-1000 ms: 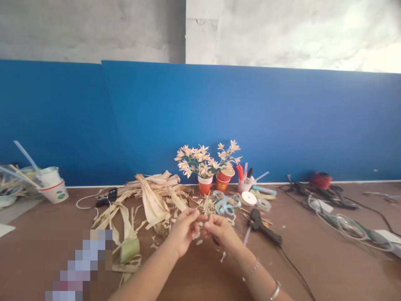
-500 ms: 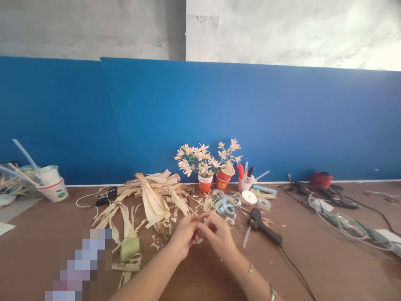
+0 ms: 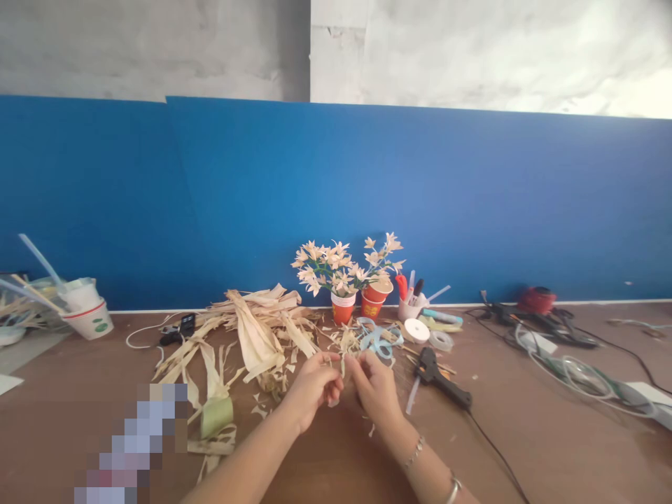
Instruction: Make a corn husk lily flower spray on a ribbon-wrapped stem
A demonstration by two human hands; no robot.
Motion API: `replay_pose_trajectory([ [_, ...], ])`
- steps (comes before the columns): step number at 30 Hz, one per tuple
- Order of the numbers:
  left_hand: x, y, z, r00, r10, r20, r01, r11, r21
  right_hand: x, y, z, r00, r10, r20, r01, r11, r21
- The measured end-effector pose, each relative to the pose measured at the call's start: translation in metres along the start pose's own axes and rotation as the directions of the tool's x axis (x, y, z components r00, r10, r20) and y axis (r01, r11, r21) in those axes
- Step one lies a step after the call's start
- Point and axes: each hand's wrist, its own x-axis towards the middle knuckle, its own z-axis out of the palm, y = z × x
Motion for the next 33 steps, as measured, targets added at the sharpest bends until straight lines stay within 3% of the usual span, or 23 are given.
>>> replay_pose_trajectory([
  [2, 0.001, 0.0, -0.002, 1.0, -0.02, -0.006, 0.02, 1.0, 0.005, -0.002, -0.004, -0.002, 0.991, -0.133, 0.024, 0.133, 0.991, 0.001],
  [4, 0.002, -0.001, -0.004, 0.999, -0.044, 0.01, 0.043, 0.999, 0.028, -0.004, -0.008, -0.003, 0.96, -0.252, 0.126, 0.252, 0.968, 0.01],
  [8, 0.004, -0.003, -0.011, 0.982, -0.152, 0.113, 0.144, 0.986, 0.078, -0.008, -0.009, -0.002, 0.896, -0.319, 0.308, 0.348, 0.937, -0.043],
  [11, 0.004, -0.002, -0.015, 0.966, -0.185, 0.183, 0.166, 0.98, 0.113, -0.007, -0.006, -0.002, 0.895, -0.283, 0.346, 0.33, 0.94, -0.084],
  [15, 0.004, 0.001, -0.014, 0.967, -0.157, 0.199, 0.098, 0.956, 0.278, -0.003, -0.002, -0.001, 0.954, -0.186, 0.234, 0.23, 0.957, -0.175],
  [19, 0.004, 0.0, -0.012, 0.992, 0.068, 0.103, -0.114, 0.824, 0.555, 0.0, 0.003, 0.004, 0.984, -0.029, 0.179, 0.054, 0.99, -0.133],
  [22, 0.003, -0.002, -0.011, 0.966, 0.244, 0.092, -0.232, 0.645, 0.728, 0.0, 0.007, 0.007, 0.982, 0.053, 0.18, -0.045, 0.998, -0.047],
  [24, 0.003, -0.002, -0.012, 0.949, 0.3, 0.096, -0.254, 0.547, 0.797, -0.001, 0.007, 0.007, 0.982, 0.042, 0.186, -0.032, 0.998, -0.056],
  [27, 0.002, 0.002, -0.013, 0.941, 0.328, 0.079, -0.24, 0.486, 0.84, -0.002, 0.005, 0.006, 0.978, -0.021, 0.206, 0.054, 0.986, -0.158],
  [30, 0.001, 0.008, -0.015, 0.946, 0.317, 0.065, -0.222, 0.492, 0.842, -0.003, 0.003, 0.005, 0.971, -0.064, 0.23, 0.119, 0.965, -0.234],
  [33, 0.001, 0.012, -0.016, 0.975, 0.218, 0.04, -0.159, 0.565, 0.81, -0.004, 0.003, 0.004, 0.961, -0.122, 0.249, 0.189, 0.946, -0.265],
])
